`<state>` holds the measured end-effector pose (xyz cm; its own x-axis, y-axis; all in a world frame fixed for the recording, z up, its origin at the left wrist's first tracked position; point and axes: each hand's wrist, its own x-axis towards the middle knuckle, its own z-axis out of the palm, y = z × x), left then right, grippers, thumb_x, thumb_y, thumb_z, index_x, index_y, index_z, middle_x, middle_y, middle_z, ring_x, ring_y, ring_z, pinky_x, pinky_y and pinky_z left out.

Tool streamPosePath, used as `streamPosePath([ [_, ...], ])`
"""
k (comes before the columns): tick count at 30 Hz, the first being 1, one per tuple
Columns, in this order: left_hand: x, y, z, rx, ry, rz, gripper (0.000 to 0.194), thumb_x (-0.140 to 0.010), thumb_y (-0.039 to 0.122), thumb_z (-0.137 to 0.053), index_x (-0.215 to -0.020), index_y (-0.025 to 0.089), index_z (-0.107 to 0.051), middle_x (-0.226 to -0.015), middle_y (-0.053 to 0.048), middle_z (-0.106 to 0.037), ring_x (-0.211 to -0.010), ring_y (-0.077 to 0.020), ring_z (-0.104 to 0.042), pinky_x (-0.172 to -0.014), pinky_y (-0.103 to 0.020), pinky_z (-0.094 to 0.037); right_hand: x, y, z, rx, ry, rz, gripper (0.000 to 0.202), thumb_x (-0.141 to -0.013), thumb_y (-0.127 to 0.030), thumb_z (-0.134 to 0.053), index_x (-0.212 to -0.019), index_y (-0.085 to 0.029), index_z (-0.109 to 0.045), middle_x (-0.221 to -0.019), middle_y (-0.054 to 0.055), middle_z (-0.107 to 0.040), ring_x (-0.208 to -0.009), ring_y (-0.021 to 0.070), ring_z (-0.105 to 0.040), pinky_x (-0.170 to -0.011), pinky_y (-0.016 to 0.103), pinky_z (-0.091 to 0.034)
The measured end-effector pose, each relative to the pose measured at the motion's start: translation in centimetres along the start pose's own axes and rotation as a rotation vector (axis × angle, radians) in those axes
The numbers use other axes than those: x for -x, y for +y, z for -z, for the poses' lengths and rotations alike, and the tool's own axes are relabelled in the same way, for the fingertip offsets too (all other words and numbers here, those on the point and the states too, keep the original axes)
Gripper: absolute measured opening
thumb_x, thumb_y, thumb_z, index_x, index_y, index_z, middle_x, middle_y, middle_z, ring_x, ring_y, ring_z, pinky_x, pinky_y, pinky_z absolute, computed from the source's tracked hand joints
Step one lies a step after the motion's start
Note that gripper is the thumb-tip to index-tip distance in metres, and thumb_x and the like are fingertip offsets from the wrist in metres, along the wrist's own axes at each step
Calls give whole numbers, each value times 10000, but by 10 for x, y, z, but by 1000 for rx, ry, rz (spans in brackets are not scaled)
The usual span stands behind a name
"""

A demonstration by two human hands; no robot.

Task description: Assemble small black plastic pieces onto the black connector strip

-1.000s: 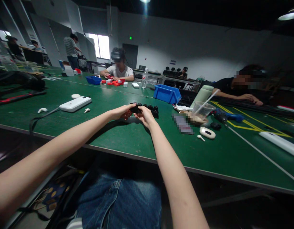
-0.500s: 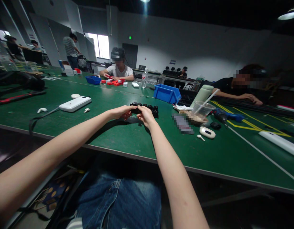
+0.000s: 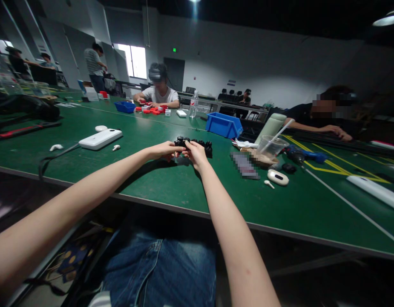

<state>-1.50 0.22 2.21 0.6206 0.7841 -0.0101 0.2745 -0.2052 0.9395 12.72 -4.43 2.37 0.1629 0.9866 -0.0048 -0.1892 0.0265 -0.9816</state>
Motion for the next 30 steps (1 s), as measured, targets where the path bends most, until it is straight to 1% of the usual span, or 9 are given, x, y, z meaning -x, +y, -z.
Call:
streamPosePath([
  [2, 0, 0, 0, -7, 2, -7, 395, -666, 506, -698, -697, 121, -613, -611, -6, -567, -465, -69, -481, -435, -207, -398, -2, 2, 1, 36, 12, 33, 90, -770, -237, -654, -784, -157, -616, -524, -35, -565, -414, 45, -511, -399, 137, -380],
  [6, 3, 3, 0, -31, -8, 0, 395, -661, 482, -711, -779, 109, -655, -639, -12, -578, -468, -66, -479, -449, -209, -414, -6, 5, 5, 169, 36, 145, 294, -703, -355, -697, -918, -155, -683, -566, -22, -602, -403, 42, -472, -396, 160, -357],
  [11, 5, 5, -1, -41, -11, -8, 395, -670, 440, -718, -841, 89, -661, -673, -24, -587, -481, -72, -494, -459, -222, -427, -5, 7, 5, 243, -7, 228, 432, -639, -453, -710, -942, -146, -706, -675, 13, -661, -457, 50, -477, -437, 181, -377],
  [14, 6, 6, -2, 0, -2, -42, 396, -652, 399, -743, -890, 95, -656, -675, -15, -584, -505, -72, -505, -484, -218, -438, -4, 7, 4, 239, -21, 238, 406, -626, -450, -714, -890, -143, -707, -639, 0, -647, -458, 51, -466, -427, 174, -363],
  [19, 6, 5, -3, 101, 2, -105, 443, -615, 367, -773, -958, 112, -655, -772, -39, -638, -571, -90, -558, -558, -247, -477, -8, 7, 5, 221, 39, 218, 279, -665, -394, -700, -809, -156, -681, -526, -47, -559, -430, 44, -448, -398, 151, -315],
  [22, 3, 4, -2, 154, 2, -118, 451, -621, 329, -775, -993, 105, -653, -869, -78, -673, -598, -100, -591, -592, -261, -491, -9, 7, 6, 216, 68, 174, 247, -686, -382, -698, -784, -159, -657, -542, -44, -563, -427, 43, -463, -378, 142, -302],
  [24, 0, 3, -1, 194, 25, -135, 418, -635, 292, -769, -985, 93, -655, -883, -86, -677, -626, -107, -605, -611, -261, -500, -10, 7, 6, 201, 86, 156, 237, -698, -376, -695, -790, -164, -643, -575, -42, -578, -428, 38, -475, -371, 134, -300],
  [28, -3, 3, -1, 297, 103, -162, 375, -664, 225, -752, -997, 94, -641, -872, -69, -669, -672, -115, -622, -643, -265, -520, -9, 6, 6, 159, 80, 136, 225, -722, -364, -684, -815, -168, -624, -609, -52, -580, -425, 25, -485, -372, 124, -312],
  [30, -3, 3, -1, 325, 118, -167, 374, -683, 219, -739, -1024, 109, -631, -853, -53, -666, -654, -114, -626, -645, -275, -525, -9, 5, 5, 132, 63, 124, 168, -761, -316, -652, -837, -170, -621, -621, -56, -584, -417, 24, -483, -373, 127, -321],
])
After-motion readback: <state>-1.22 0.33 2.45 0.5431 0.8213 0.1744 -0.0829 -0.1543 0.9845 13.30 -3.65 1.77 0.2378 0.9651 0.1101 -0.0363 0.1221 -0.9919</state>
